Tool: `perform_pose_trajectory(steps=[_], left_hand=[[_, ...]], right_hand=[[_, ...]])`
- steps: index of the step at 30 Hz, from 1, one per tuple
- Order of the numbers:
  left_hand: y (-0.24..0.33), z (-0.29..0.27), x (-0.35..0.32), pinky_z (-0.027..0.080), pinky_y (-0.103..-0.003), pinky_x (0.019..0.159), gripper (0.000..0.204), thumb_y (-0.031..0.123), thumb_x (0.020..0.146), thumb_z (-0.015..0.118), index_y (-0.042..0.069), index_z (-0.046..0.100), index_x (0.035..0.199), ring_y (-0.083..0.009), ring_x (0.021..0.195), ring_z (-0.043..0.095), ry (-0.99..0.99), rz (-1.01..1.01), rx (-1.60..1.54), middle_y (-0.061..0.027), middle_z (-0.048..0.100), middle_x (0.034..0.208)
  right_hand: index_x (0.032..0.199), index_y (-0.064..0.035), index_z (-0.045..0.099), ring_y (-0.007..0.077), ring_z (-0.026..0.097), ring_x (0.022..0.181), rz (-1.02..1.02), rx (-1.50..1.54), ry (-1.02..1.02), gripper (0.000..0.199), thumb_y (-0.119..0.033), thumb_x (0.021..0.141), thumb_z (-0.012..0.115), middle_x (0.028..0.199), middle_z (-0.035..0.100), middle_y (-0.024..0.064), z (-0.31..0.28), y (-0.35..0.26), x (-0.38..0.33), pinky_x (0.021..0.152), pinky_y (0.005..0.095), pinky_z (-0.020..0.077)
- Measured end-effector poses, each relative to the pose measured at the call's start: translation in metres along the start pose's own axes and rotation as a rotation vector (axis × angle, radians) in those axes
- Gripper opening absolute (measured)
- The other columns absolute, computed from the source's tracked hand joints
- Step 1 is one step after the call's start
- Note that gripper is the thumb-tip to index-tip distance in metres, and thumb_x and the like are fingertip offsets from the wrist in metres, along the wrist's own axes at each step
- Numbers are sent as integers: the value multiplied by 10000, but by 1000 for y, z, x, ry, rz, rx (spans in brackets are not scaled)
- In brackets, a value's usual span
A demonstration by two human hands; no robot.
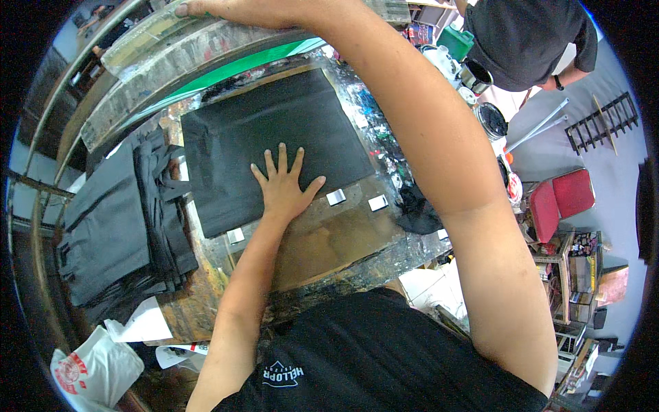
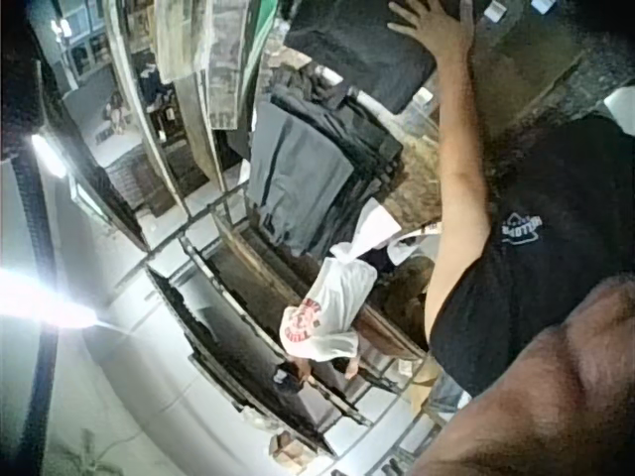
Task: The person performs screen printing on black tote bags by placing a bag on the printing board, lowering the screen, applying green ink across the screen using a squeegee, and then lifting the screen while another person takes the printed bag.
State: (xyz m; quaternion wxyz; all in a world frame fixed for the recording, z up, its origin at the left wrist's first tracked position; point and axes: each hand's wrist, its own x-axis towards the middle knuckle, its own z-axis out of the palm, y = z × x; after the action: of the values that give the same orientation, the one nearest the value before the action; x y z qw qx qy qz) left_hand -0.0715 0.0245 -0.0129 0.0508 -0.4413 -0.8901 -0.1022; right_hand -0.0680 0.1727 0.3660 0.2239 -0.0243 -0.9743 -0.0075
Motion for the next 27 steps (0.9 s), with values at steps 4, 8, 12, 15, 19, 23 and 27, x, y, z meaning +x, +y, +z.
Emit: perform_pose_trajectory(steps=[4, 8, 12, 15, 19, 23, 27], left_hand=[[12, 3, 0, 36, -780, 1159, 909, 779, 906, 485, 204, 394, 1605, -494, 1553, 157, 8, -9, -8, -202, 237, 1693], [9, 2, -10, 38, -781, 1159, 896, 770, 913, 481, 201, 403, 1601, -501, 1545, 176, 28, -12, -9, -204, 255, 1687], [24, -17, -11, 44, -781, 1159, 867, 756, 929, 467, 199, 420, 1592, -502, 1533, 208, 61, 15, -4, -207, 291, 1671], [26, -12, -25, 50, -783, 1157, 849, 747, 940, 453, 200, 426, 1589, -495, 1529, 225, 89, -36, 39, -210, 308, 1661], [21, -2, -29, 42, -784, 1159, 848, 750, 942, 443, 204, 421, 1591, -490, 1533, 223, 98, -38, -24, -212, 308, 1660], [16, -2, -31, 41, -781, 1161, 858, 760, 935, 444, 209, 420, 1592, -477, 1547, 192, 43, -71, -36, -203, 277, 1677], [17, -2, -30, 38, -781, 1159, 847, 736, 939, 457, 194, 427, 1589, -477, 1547, 184, 47, -59, -33, -194, 278, 1679]], right_hand=[[907, -70, 715, 131, 580, 644, -7, 30, -8, 918, -875, 935, 274, 763, 670, 30, 9, 4, 5, 580, 317, 495], [858, -93, 694, 82, 463, 564, 28, 52, -117, 931, -907, 911, 245, 692, 581, -9, 7, -7, 11, 454, 257, 377], [865, -67, 695, 97, 529, 627, 28, 20, 4, 976, -917, 904, 217, 721, 622, 10, 11, 1, 5, 472, 253, 394], [896, -51, 703, 122, 571, 675, 62, -84, 20, 1003, -925, 897, 209, 756, 654, 28, 18, -1, 7, 534, 280, 441], [892, -66, 690, 147, 572, 680, 46, -176, 119, 981, -924, 899, 213, 754, 643, 37, 21, -2, 8, 641, 341, 491], [852, -99, 659, 143, 558, 694, 58, -88, -42, 911, -899, 922, 228, 749, 616, 28, 18, -9, 10, 694, 358, 497], [954, -81, 701, 161, 607, 746, 23, -86, -13, 957, -910, 911, 227, 803, 656, 60, 18, -5, 6, 712, 363, 518]])
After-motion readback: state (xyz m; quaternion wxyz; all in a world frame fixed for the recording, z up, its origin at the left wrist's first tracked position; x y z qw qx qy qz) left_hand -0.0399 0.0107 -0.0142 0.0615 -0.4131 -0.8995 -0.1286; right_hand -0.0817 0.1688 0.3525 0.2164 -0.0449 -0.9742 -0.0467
